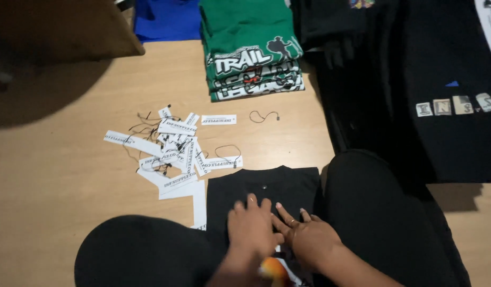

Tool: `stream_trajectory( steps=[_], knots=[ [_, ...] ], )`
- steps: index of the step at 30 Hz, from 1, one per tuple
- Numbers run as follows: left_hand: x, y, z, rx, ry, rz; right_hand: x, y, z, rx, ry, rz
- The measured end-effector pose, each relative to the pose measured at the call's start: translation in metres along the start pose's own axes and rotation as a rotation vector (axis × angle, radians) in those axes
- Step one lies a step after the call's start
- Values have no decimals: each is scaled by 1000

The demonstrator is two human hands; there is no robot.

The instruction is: Attaching brand tags to t-shirts using plastic fasteners and stacking the finished items.

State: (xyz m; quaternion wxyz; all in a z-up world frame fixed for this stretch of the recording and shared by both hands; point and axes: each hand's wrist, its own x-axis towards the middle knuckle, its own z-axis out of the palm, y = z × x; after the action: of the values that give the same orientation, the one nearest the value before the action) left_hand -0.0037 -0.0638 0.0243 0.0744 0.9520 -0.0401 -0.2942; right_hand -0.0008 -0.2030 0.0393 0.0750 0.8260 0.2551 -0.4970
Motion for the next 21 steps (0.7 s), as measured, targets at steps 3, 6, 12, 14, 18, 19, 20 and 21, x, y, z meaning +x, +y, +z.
stream_trajectory(
  steps=[3, 6, 12, 14, 18, 19, 20, 21],
  knots=[
    [19, -10, -19, -281, -32, -54, 9, 1, 4, 21, 27, 29],
    [42, -17, -37, -680, 14, -380, -22, -5, -34, 38, -133, -26],
    [106, -80, -1, -649, 661, -282, -15, 0, -29, 67, -125, -33],
    [112, -90, -5, -593, 646, -197, -3, 5, -15, 79, -83, -44],
    [138, -121, 22, -383, 657, 38, -3, 5, -21, 118, -119, -42],
    [140, -124, 25, -386, 654, 37, -3, 6, -20, 118, -123, -41],
    [142, -127, 28, -343, 657, 61, -3, 6, -19, 96, -103, -54],
    [143, -130, 30, -300, 661, 84, -3, 6, -19, 71, -81, -68]
  ],
)
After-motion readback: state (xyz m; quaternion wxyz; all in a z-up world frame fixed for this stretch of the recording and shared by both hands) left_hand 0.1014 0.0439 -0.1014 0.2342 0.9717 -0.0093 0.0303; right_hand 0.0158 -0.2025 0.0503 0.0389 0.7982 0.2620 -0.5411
